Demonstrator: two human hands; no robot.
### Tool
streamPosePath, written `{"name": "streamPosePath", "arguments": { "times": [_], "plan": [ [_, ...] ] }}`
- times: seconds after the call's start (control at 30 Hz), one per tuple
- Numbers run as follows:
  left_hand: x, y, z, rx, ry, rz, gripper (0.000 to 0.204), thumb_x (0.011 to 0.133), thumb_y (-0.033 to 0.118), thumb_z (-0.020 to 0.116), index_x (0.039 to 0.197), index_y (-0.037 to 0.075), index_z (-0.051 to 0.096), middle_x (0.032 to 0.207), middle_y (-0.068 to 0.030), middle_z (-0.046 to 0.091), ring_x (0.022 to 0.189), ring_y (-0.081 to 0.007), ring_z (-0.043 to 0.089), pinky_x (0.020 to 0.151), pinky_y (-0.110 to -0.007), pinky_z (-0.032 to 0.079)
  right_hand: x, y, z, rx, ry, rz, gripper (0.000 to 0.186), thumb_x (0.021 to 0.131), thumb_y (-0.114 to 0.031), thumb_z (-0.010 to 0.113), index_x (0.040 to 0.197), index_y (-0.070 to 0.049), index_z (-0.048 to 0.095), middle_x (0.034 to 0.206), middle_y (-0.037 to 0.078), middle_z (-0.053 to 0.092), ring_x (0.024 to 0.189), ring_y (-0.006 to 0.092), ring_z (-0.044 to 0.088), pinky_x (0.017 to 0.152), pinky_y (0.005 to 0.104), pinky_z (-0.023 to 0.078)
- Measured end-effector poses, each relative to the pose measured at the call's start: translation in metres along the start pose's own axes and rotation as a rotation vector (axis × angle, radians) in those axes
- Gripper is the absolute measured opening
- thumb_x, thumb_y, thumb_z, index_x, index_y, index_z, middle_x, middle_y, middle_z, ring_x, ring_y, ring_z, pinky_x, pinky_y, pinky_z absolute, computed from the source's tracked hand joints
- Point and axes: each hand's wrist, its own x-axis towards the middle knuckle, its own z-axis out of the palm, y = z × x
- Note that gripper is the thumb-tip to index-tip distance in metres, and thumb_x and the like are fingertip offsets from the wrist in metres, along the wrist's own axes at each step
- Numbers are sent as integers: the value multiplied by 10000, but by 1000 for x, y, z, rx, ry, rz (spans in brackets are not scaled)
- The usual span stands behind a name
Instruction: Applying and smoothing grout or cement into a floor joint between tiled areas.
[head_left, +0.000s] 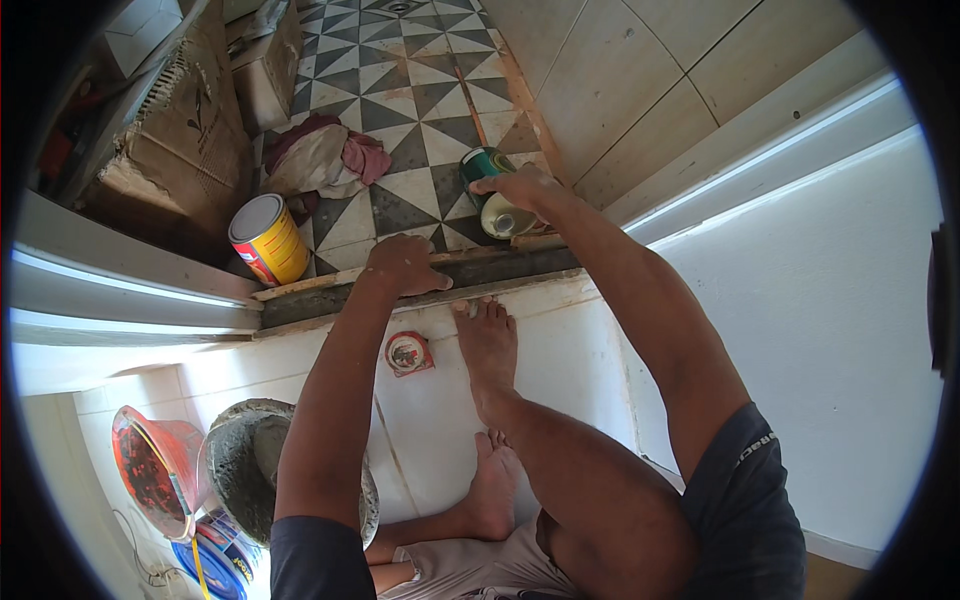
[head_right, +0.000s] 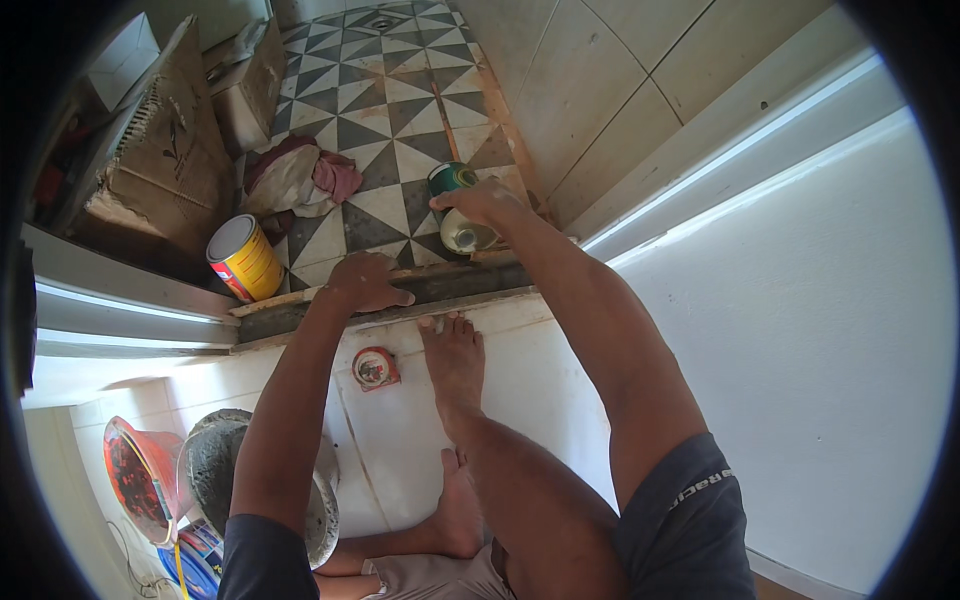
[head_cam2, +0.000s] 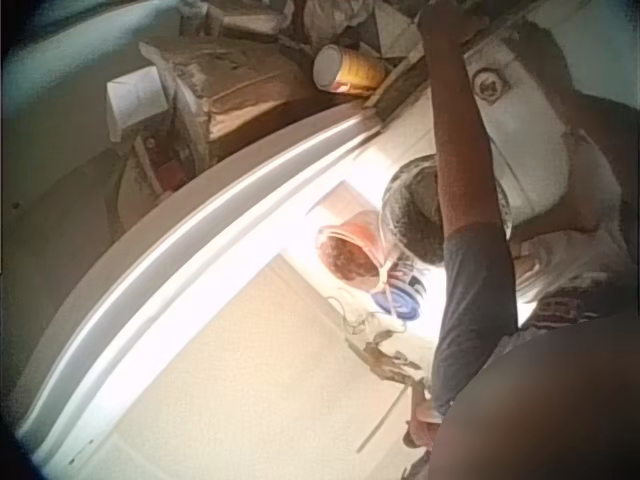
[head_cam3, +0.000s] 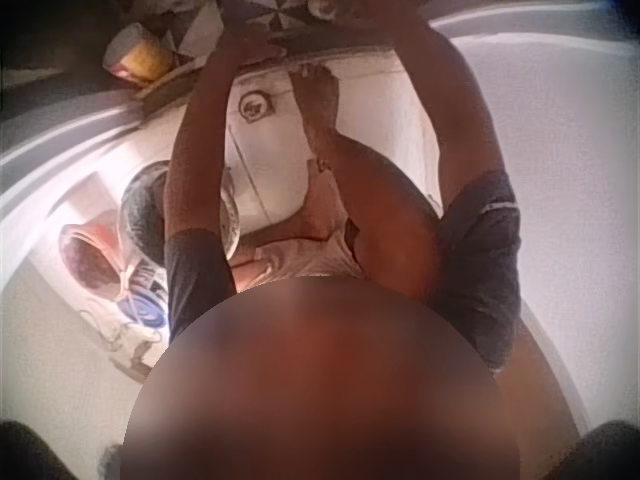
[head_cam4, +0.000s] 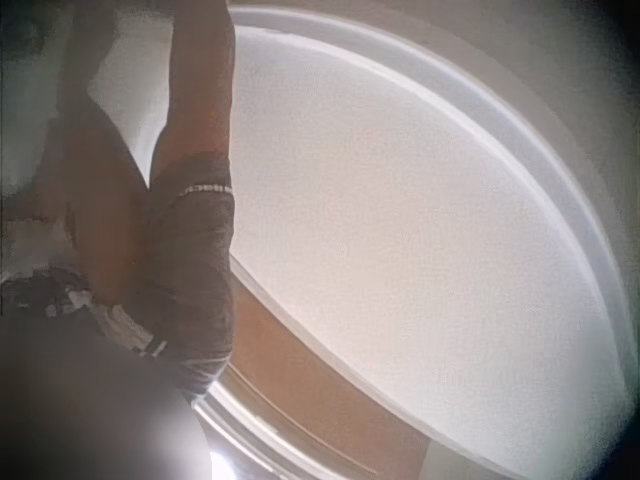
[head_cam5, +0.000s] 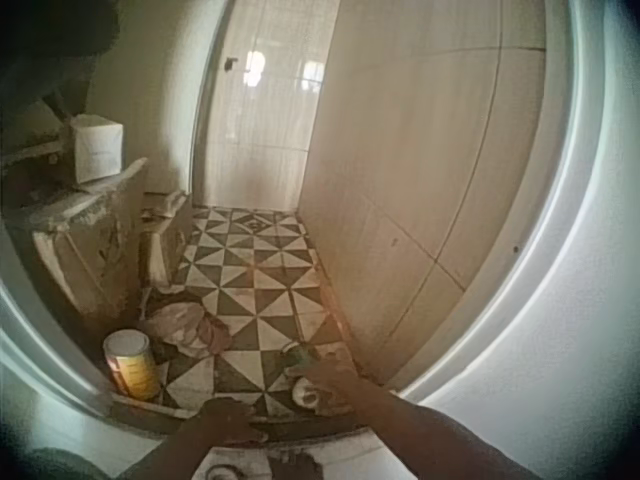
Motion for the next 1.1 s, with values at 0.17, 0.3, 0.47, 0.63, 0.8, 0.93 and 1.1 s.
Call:
{"name": "streamPosePath", "arguments": {
  "times": [0.17, 0.3, 0.47, 0.63, 0.8, 0.93, 1.1],
  "plan": [
    [-1, 0, 1, -31, 64, -24, 628, 687, 530, 799, 1059, 26, 758, 1097, -207, 736, 1075, -353, 705, 959, -441, 549, -4, 3, -6, -108, 62, -9, 1051, 676, -622, 846, 1391, 95, 565, 1416, 260, 597, 1313, 352, 591, 1072, 411, 464],
    [-1, 1, 0, -2, 13, -22, 659, 734, 587, 757, 1093, 34, 739, 1147, -200, 717, 1131, -359, 672, 996, -451, 518, -7, 16, -22, -246, 175, -24, 1137, 689, -673, 805, 1468, 81, 464, 1432, 246, 586, 1311, 344, 595, 1079, 405, 466],
    [-3, 1, -2, -46, 13, -22, 671, 734, 590, 758, 1097, 27, 736, 1142, -205, 719, 1116, -362, 681, 985, -445, 524, -13, 35, -26, -342, 229, 56, 1168, 701, -697, 785, 1495, 70, 406, 1427, 237, 591, 1313, 339, 596, 1083, 403, 464],
    [-4, -1, 4, -45, 75, -7, 655, 732, 571, 770, 1086, 21, 737, 1102, -207, 732, 1086, -362, 694, 966, -443, 533, -14, 42, -30, -389, 175, 20, 1189, 717, -703, 797, 1480, 121, 407, 1411, 282, 580, 1312, 372, 589, 1094, 421, 456],
    [-4, -3, 8, -38, 94, -8, 645, 725, 554, 783, 1087, 23, 736, 1077, -208, 737, 1072, -365, 699, 959, -448, 535, -13, 43, -35, -432, 175, 18, 1187, 706, -694, 810, 1474, 120, 415, 1406, 275, 585, 1296, 367, 600, 1087, 416, 463],
    [-5, -3, 9, -42, 123, 10, 638, 718, 550, 783, 1074, 22, 737, 1077, -212, 735, 1067, -371, 700, 954, -454, 537, -13, 46, -33, -412, 213, 3, 1182, 702, -676, 818, 1483, 112, 409, 1412, 277, 580, 1311, 363, 588, 1101, 411, 449],
    [-3, -2, 7, -40, 107, 3, 632, 712, 542, 784, 1065, 21, 736, 1073, -209, 734, 1065, -370, 697, 956, -459, 534, -8, 58, -33, -401, 192, -127, 1152, 715, -646, 826, 1493, 94, 408, 1426, 285, 565, 1333, 368, 566, 1116, 408, 432]
  ]
}}
